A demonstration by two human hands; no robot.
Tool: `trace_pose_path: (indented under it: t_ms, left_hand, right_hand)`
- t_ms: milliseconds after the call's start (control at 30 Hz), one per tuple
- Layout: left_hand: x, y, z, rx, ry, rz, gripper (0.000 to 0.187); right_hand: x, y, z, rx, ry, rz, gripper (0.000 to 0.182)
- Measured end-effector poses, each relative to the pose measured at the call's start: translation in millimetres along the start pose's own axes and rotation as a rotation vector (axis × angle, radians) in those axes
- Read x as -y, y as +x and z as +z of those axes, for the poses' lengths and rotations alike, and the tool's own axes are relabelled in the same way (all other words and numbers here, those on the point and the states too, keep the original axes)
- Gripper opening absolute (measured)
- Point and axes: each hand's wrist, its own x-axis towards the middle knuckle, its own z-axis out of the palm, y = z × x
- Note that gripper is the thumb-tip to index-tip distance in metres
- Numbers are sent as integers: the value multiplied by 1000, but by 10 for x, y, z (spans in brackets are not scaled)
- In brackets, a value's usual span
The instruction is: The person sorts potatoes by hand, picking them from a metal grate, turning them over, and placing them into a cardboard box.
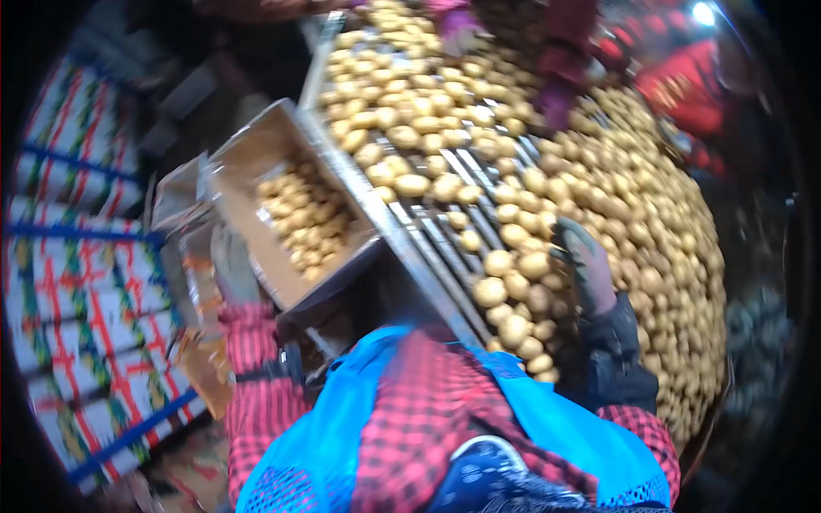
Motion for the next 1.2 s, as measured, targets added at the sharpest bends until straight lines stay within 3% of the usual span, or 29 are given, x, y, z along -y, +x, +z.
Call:
trace_pose_path:
  t_ms: [33, 100, 133, 200, 233, 333, 467, 600, 667, 733, 767, 800, 833, 967, 1000, 1033, 1133, 1200]
  left_hand:
    - [29, -121, 59, -11, -455, -124, 47]
    - [-467, -593, 676, 257, 251, 24, 51]
    - [-706, -862, 944, 518, 361, 176, 54]
    - [-884, -1295, 1493, 961, 231, 321, 48]
    - [-994, -1441, 1744, 1149, 273, 487, 57]
    - [-901, -1992, 2439, 1370, 214, 731, 57]
    - [-686, -2098, 2928, 1363, 443, 881, 56]
    - [-542, -1794, 3167, 1141, 561, 853, 44]
    - [-363, -1492, 3127, 1087, 633, 878, 56]
    - [-590, -1280, 2893, 1139, 726, 781, 59]
    - [-498, -1184, 2697, 1135, 792, 861, 59]
    - [-595, -1079, 2535, 1230, 782, 832, 57]
    - [-605, -1046, 2372, 1201, 742, 827, 53]
    - [-572, -929, 1878, 915, 653, 696, 37]
    - [-567, -901, 1782, 784, 682, 682, 38]
    - [-560, -836, 1727, 692, 708, 688, 38]
    - [-513, -668, 1688, 550, 781, 699, 38]
    - [-513, -633, 1791, 497, 811, 715, 38]
  right_hand:
    - [95, 1, -21, 3, -185, -47, 46]
    - [173, 26, -45, -23, -692, -191, 55]
    - [141, 68, -82, -25, -1019, -400, 62]
    - [296, 186, 17, 46, -1342, -414, 72]
    - [251, 321, 8, 100, -1449, -306, 86]
    - [50, 739, 14, 229, -1610, -165, 96]
    - [242, 1353, 259, 252, -1686, -52, 100]
    - [-110, 2215, 260, 31, -1393, -273, 96]
    - [-8, 2470, 196, 90, -1311, -170, 91]
    - [328, 2244, 34, 182, -1237, -151, 91]
    - [549, 1970, -78, 187, -1334, -137, 91]
    - [687, 1697, -216, 200, -1434, -122, 91]
    - [741, 1442, -411, 163, -1471, -77, 91]
    - [239, 1041, -1108, 9, -1728, -9, 94]
    - [109, 1122, -1095, -49, -1701, -34, 97]
    - [243, 1209, -826, -96, -1702, 113, 97]
    - [-116, 2059, -1070, -13, -1717, -129, 95]
    - [-211, 2777, -953, 26, -1543, -137, 99]
